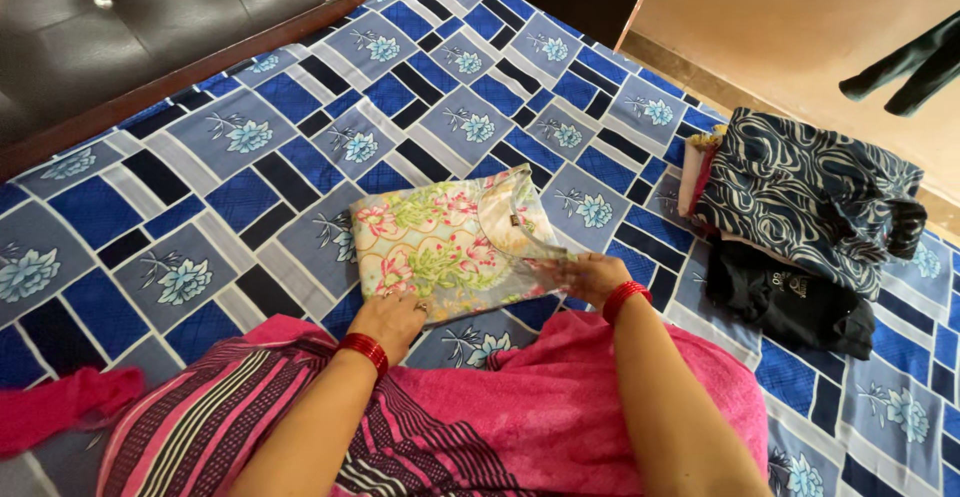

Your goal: The person folds a floral patterned cloth on a bed, smoothing it out and stacking it. Then, the person picks up a bright pink cloth, unfolds it, and begins to fold it.

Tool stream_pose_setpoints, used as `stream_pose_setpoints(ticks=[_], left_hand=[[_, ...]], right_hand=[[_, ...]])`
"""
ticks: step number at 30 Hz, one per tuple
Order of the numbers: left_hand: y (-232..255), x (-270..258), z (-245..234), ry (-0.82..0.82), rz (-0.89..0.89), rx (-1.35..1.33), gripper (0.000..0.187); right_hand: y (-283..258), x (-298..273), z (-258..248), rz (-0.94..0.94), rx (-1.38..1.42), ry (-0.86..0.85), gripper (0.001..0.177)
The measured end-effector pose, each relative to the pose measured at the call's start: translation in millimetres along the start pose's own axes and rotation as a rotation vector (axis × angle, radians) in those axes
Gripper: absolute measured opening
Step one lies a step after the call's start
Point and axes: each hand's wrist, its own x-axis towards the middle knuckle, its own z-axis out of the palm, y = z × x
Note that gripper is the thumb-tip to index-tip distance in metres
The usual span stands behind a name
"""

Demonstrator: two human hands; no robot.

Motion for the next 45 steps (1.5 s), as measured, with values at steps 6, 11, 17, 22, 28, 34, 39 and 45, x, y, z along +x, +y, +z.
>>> stream_pose_setpoints(ticks=[6, 11, 17, 22, 28, 34, 39, 45], left_hand=[[-3.1, -5.4, -10.0, -0.022, -0.041, -0.159, 0.022], [3.1, -3.0, -26.6, -0.245, -0.129, -0.212, 0.026], [-2.7, 12.3, -22.3, 0.221, -0.141, -0.305, 0.027], [-4.0, 40.3, 0.4, 0.321, -0.244, -0.139, 0.057], [-8.5, 41.5, -5.8, -0.076, -0.507, -0.048, 0.096], [-40.0, 52.2, 4.3, -0.039, -0.775, -0.313, 0.103], [-101.5, 92.4, 46.3, 0.557, -0.705, -0.280, 0.069], [-161.4, 134.5, 21.3, 0.282, -0.717, -0.765, 0.046]], right_hand=[[36.4, 46.1, -28.4, -0.301, -0.382, 0.106, 0.014], [48.7, 66.2, -30.0, 0.175, -0.408, 0.117, 0.019], [32.0, 18.0, 48.5, -0.862, -1.012, 0.663, 0.041], [59.6, -19.6, 215.0, -1.077, -0.933, -0.118, 0.095], [80.6, -22.3, 235.0, -0.787, -1.388, 0.000, 0.078], [49.2, 24.2, 115.2, -0.398, -1.342, 0.698, 0.068], [10.5, 86.6, 85.2, -0.302, -0.720, 0.961, 0.051], [-59.0, 153.1, 74.9, -0.349, -0.507, 0.528, 0.054]])
